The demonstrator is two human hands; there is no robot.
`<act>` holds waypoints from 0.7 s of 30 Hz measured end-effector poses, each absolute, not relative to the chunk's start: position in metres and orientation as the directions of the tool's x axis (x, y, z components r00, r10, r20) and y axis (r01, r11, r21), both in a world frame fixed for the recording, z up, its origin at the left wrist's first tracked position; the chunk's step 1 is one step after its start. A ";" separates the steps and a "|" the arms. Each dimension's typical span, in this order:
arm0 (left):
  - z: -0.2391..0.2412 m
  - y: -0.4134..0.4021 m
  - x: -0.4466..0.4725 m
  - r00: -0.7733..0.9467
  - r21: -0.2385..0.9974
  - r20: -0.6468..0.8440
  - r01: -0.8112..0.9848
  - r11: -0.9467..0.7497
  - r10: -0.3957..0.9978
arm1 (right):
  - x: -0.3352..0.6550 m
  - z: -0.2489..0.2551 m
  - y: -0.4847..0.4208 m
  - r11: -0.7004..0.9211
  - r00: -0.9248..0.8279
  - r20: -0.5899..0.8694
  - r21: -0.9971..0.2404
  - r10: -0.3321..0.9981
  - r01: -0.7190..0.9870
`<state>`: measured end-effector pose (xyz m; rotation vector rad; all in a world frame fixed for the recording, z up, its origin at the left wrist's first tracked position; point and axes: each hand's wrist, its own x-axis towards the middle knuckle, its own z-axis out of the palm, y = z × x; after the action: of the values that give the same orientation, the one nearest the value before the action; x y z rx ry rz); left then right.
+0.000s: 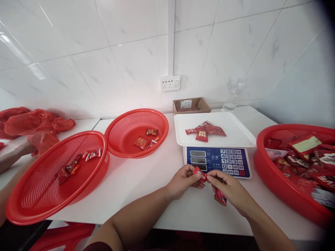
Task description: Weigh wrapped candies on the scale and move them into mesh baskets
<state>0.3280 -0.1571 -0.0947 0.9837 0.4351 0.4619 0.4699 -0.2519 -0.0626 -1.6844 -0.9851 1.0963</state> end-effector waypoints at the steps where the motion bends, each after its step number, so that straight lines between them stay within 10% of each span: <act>1: -0.095 -0.157 0.327 0.826 0.880 -0.136 -0.153 0.450 0.548 | 0.470 -0.062 -0.252 -0.311 0.294 -0.258 -0.939 0.920 0.147; 8: -0.094 -0.154 0.325 0.903 0.952 -0.139 0.008 0.307 0.407 | 0.469 -0.063 -0.252 -0.326 0.197 -0.295 -0.934 0.935 0.147; 21: -0.079 -0.160 0.319 0.825 0.983 -0.103 0.000 0.182 0.556 | 0.458 -0.060 -0.253 -0.303 0.177 -0.284 -0.949 0.942 0.086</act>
<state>0.3189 -0.1604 -0.0795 1.3433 0.4998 0.4158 0.4579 -0.2531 -0.0596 -1.5851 -1.0097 1.2420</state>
